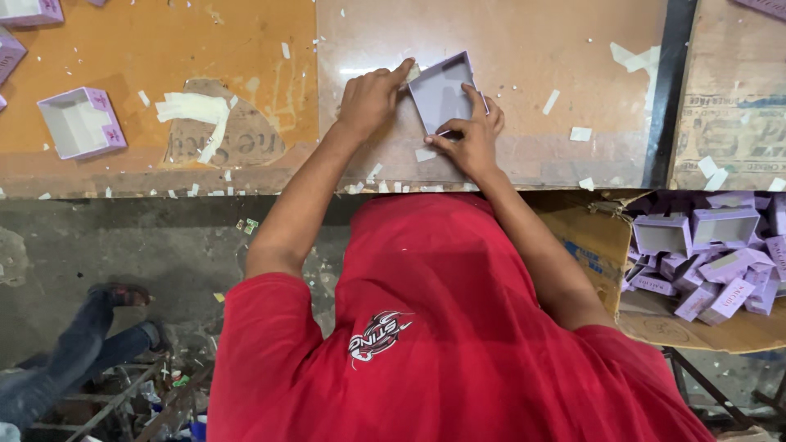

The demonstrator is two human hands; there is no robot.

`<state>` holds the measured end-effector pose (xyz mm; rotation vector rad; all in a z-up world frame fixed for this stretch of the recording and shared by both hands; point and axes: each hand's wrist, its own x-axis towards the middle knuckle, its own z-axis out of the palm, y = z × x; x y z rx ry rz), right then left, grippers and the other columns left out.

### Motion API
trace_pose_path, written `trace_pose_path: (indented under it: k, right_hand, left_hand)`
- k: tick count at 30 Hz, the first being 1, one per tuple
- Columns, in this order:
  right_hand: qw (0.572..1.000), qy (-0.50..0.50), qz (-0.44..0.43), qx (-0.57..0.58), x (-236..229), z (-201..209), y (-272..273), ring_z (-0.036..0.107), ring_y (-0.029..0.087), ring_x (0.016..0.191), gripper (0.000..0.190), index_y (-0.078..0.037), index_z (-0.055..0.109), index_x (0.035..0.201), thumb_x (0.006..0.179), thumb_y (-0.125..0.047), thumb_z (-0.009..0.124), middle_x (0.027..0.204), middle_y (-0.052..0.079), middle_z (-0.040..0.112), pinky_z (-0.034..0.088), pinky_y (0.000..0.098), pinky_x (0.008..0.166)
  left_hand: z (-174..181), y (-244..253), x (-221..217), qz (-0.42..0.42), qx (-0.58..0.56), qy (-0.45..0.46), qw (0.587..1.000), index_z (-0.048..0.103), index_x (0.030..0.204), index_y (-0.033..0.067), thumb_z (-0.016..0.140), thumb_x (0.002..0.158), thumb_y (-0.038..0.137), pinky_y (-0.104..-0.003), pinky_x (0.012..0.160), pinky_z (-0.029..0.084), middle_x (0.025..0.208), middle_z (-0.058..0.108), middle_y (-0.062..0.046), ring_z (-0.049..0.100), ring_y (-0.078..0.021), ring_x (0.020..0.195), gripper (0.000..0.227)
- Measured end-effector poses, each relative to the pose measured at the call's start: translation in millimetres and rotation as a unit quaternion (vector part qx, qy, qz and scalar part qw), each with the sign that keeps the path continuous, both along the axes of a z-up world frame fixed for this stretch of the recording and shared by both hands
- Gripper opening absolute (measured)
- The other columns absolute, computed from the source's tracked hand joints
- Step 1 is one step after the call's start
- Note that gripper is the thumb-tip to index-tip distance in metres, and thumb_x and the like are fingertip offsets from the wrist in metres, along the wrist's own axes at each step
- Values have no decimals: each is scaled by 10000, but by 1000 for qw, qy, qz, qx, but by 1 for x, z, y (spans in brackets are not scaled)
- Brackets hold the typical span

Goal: The person assembles small purple cardboard boxes by folding flaps and pressing edges on a wooden table. The person handles multiple boxes one at a time, folding and tucking flaps to form the box shape, then places finished boxes aside.

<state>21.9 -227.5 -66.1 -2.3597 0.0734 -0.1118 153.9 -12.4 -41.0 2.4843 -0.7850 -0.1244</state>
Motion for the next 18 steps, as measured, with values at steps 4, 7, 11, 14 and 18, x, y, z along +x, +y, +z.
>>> trace_pose_path:
  k: [4, 7, 11, 14, 18]
  right_hand:
    - [1000, -15, -8, -20, -6, -10, 0, 305, 435, 1399, 372, -164, 818, 819, 661, -475, 946, 1509, 122, 503, 161, 587, 1159]
    - [999, -29, 0, -34, 2, -13, -3, 336, 409, 1389, 433, -122, 783, 823, 665, -491, 946, 1438, 84, 551, 179, 596, 1150]
    - [998, -32, 13, -52, -4, -17, -4, 343, 411, 1373, 438, -112, 788, 817, 689, -499, 948, 1368, 58, 588, 171, 611, 1125]
    - [999, -23, 6, -36, 2, -15, -3, 324, 423, 1355, 408, -128, 795, 801, 689, -493, 940, 1346, 45, 594, 183, 599, 1126]
    - [1000, -6, 11, -27, 0, -6, 2, 309, 421, 1408, 400, -134, 791, 808, 705, -499, 918, 1404, 70, 572, 170, 608, 1161]
  left_hand:
    - [-1, -6, -44, -19, 36, 16, 999, 620, 1434, 222, 601, 923, 104, -458, 643, 561, 886, 716, -123, 692, -337, 696, 525]
    - [1, -18, -84, -28, 6, 9, 1000, 596, 1452, 221, 608, 885, 105, -457, 657, 564, 864, 706, -101, 704, -322, 727, 579]
    - [-4, -17, -89, -35, 44, 32, 998, 604, 1437, 264, 626, 895, 131, -463, 633, 562, 851, 703, -112, 701, -328, 708, 559]
    - [-1, -5, -45, -10, 76, -24, 997, 595, 1467, 234, 617, 922, 123, -474, 633, 559, 883, 707, -137, 696, -335, 697, 556]
    - [2, 10, 10, 66, 188, -12, 980, 614, 1402, 194, 553, 969, 131, -520, 546, 540, 906, 700, -217, 703, -394, 691, 442]
